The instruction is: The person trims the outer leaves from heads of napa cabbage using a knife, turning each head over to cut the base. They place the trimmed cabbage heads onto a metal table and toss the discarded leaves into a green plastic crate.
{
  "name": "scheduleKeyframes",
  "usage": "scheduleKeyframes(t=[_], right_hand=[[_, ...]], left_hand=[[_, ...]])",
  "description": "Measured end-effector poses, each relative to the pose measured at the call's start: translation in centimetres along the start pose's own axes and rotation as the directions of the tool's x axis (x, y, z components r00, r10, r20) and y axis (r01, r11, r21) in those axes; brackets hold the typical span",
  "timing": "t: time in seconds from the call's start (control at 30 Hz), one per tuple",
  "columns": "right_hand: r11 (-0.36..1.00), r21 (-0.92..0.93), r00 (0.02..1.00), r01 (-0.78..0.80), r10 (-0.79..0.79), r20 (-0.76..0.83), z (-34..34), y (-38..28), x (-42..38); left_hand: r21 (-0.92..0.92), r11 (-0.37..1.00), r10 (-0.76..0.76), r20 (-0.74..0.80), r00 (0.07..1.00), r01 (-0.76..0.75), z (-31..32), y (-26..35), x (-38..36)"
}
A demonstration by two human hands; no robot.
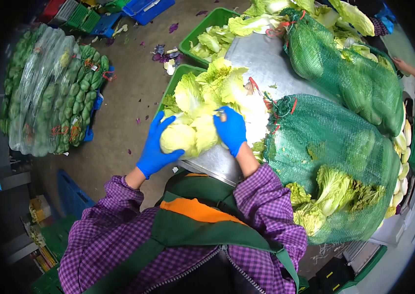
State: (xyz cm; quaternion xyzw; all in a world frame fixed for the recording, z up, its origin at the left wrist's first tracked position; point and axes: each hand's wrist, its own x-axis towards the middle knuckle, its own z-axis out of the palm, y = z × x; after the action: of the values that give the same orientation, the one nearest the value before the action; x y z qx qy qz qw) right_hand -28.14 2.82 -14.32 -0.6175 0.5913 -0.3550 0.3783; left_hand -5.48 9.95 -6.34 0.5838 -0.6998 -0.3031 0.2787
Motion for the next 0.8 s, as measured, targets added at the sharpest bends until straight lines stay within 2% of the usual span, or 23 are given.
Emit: scheduleKeyframes(t=[0.07, 0.1, 0.17, 0.23, 0.3, 0.33, 0.37, 0.43, 0.47, 0.5, 0.57, 0.6, 0.63, 0.7, 0.77, 0.8], right_hand=[[0.995, -0.011, 0.99, -0.094, 0.093, -0.109, -0.8, 2.5, 0.0], [0.991, -0.019, 0.979, -0.133, 0.128, -0.156, -1.3, 3.6, -0.2], [0.973, -0.054, 0.963, -0.224, 0.213, -0.168, -2.0, 4.8, -0.4], [0.972, -0.069, 0.955, -0.223, 0.203, -0.217, -2.0, 5.6, -0.9], [0.974, -0.032, 0.949, -0.223, 0.21, -0.234, -1.7, 6.4, -1.1], [0.974, 0.005, 0.943, -0.226, 0.22, -0.252, -1.6, 6.5, -1.2], [0.974, 0.005, 0.943, -0.225, 0.219, -0.252, -1.7, 6.6, -1.5], [0.949, -0.071, 0.924, -0.306, 0.279, -0.263, -2.0, 6.5, -1.8], [0.954, -0.095, 0.926, -0.285, 0.249, -0.284, -1.9, 7.3, -2.3], [0.968, -0.086, 0.919, -0.238, 0.195, -0.342, -1.6, 7.8, -2.9], [0.957, -0.046, 0.899, -0.286, 0.252, -0.358, -1.8, 7.8, -3.5], [0.95, -0.026, 0.892, -0.31, 0.281, -0.355, -1.6, 8.4, -3.4], [0.946, -0.034, 0.895, -0.322, 0.292, -0.337, -1.7, 8.0, -2.9], [0.962, 0.086, 0.914, -0.26, 0.274, -0.3, -1.9, 6.3, -2.0], [0.897, 0.198, 0.884, -0.396, 0.43, -0.181, -2.1, 3.3, -1.2], [0.983, 0.144, 0.945, -0.112, 0.15, -0.289, -1.6, 3.3, -1.1]], left_hand=[[0.011, 1.0, -0.022, -0.059, 0.998, 0.023, -0.5, -1.7, -0.4], [-0.16, 0.982, -0.113, -0.093, 0.989, 0.097, -0.4, -2.9, -0.6], [-0.486, 0.847, -0.304, -0.112, 0.946, 0.215, -0.3, -4.4, -1.0], [-0.554, 0.796, -0.36, -0.11, 0.926, 0.244, 0.5, -3.7, -1.0], [-0.762, 0.562, -0.538, -0.041, 0.842, 0.321, 2.5, -6.5, -1.4], [-0.808, 0.505, -0.57, -0.048, 0.82, 0.304, 3.1, -7.6, -1.3], [-0.808, 0.505, -0.569, -0.049, 0.821, 0.302, 3.4, -8.9, -1.4], [-0.928, 0.227, -0.691, 0.06, 0.72, 0.295, 3.2, -10.9, -0.8], [-0.968, 0.133, -0.659, 0.073, 0.749, 0.212, 3.8, -13.2, -0.7], [-0.969, 0.138, -0.656, 0.064, 0.752, 0.203, 3.4, -12.7, 0.0], [-0.996, -0.062, -0.56, -0.015, 0.828, -0.06, 1.5, -10.2, 1.3], [-0.989, -0.132, -0.502, 0.012, 0.865, -0.063, 0.5, -9.9, 1.8], [-0.989, -0.128, -0.503, -0.003, 0.864, -0.077, -0.7, -8.5, 2.6], [-0.988, -0.119, -0.449, -0.036, 0.893, -0.1, -2.0, -4.9, 3.9], [-0.989, -0.132, -0.409, -0.011, 0.912, -0.071, -1.2, -4.1, 4.4], [-0.99, -0.136, -0.366, 0.021, 0.93, -0.032, -1.0, -3.8, 5.0]])
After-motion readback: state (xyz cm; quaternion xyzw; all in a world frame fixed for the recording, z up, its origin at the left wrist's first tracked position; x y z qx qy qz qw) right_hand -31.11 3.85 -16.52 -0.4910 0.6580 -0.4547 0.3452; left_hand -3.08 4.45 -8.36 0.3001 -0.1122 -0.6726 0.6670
